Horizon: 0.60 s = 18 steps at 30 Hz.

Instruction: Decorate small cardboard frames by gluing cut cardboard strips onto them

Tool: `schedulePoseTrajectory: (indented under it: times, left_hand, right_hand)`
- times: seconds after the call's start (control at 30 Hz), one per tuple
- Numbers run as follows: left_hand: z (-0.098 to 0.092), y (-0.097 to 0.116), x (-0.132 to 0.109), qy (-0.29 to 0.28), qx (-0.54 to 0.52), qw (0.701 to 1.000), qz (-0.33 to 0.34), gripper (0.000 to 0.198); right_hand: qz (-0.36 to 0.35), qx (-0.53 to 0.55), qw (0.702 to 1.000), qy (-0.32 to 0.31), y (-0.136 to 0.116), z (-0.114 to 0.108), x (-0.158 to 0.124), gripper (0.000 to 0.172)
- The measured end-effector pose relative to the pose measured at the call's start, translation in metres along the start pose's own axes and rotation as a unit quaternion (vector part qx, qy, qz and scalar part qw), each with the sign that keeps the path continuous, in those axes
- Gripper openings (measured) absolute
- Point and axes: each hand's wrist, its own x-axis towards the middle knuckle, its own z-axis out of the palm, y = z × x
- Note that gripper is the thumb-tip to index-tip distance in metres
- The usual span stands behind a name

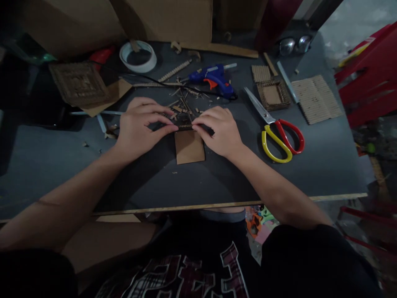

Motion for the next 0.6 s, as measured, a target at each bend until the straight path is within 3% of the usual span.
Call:
schedulePoseTrajectory:
  times: [0.2,0.37,0.6]
  left_hand:
    - [-0.0034,-0.0046,0.0037,-0.016,-0.017,1.0,0.0,0.017]
    - [-0.0031,-0.0057,0.0063,-0.034,-0.018,0.999,0.01,0.017]
    - [0.0005,-0.0073,0.0025,0.002,-0.022,1.0,-0.009,0.014]
  right_hand:
    - [0.009,0.013,1.0,0.002,0.0025,0.0001,0.0011,0.013]
    - [0.005,0.024,0.999,-0.034,0.0066,-0.0034,0.0014,0.021]
    - [0.012,0.019,0.999,-0.033,0.0099,-0.0011,0.0002,0.023]
